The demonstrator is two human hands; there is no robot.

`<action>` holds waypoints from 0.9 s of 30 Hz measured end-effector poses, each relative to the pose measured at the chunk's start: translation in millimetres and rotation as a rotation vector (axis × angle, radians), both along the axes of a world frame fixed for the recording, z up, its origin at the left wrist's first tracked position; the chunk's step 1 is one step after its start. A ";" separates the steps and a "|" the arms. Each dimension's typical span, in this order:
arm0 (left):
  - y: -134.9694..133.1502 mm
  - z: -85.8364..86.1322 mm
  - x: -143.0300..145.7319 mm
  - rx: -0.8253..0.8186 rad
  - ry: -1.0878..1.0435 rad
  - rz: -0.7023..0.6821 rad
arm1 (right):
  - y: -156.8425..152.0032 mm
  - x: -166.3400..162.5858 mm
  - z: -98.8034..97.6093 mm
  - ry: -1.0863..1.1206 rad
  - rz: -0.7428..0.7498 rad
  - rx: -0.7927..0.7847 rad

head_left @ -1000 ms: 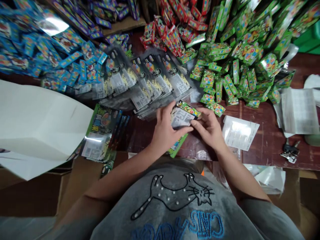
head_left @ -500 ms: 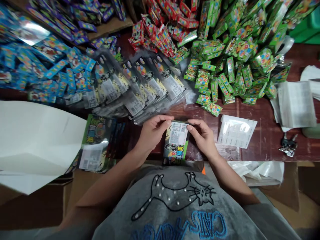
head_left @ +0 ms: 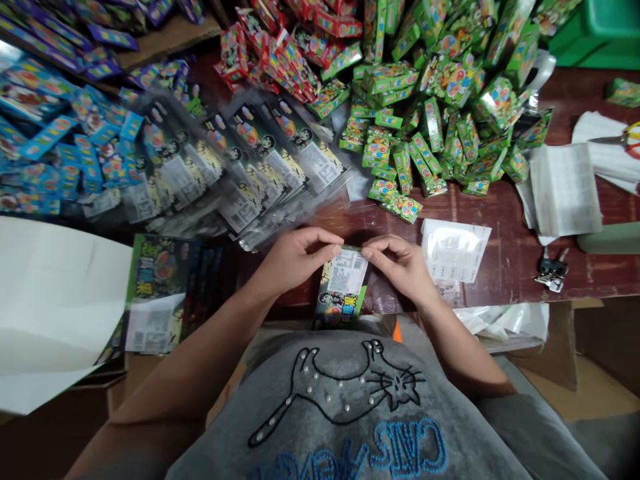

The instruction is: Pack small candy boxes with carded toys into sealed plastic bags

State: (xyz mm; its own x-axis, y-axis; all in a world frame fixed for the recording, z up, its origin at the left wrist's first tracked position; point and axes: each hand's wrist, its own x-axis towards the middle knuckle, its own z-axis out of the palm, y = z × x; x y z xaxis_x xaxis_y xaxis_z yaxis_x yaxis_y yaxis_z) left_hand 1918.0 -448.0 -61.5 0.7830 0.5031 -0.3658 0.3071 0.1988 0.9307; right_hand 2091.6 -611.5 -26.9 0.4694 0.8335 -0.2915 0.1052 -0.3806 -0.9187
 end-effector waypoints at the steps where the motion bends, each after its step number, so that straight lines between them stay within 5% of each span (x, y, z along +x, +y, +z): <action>1: -1.1 2.4 3.7 -0.001 0.014 0.011 | 0.9 1.4 1.9 0.046 -0.038 -0.028; 9: -2.8 10.7 29.8 -0.076 0.051 -0.032 | -8.2 20.1 3.2 0.305 -0.147 -0.098; 14: -9.4 10.0 32.8 -0.045 -0.050 -0.170 | -35.2 44.7 22.5 0.068 0.188 0.008; 17: -17.6 12.7 50.8 0.011 -0.119 -0.229 | -55.8 93.4 43.6 -0.340 0.357 0.032; 21: -35.0 17.6 98.8 0.109 -0.305 -0.486 | -79.0 190.4 57.1 -0.906 0.417 -0.144; 24: -50.1 12.5 135.7 0.161 -0.373 -0.680 | -83.5 242.2 49.1 -0.902 0.641 -0.246; 27: -61.0 1.4 158.7 0.156 -0.324 -0.758 | -78.6 257.4 36.6 -0.812 0.743 -0.265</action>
State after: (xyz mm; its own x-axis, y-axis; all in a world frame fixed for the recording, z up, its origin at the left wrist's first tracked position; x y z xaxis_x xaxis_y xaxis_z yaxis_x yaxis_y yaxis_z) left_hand 2076.7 -509.0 -60.1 0.9840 -0.1751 -0.0338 0.0178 -0.0922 0.9956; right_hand 2349.1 -690.1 9.7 0.0142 0.9421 -0.3349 0.9152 -0.1472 -0.3752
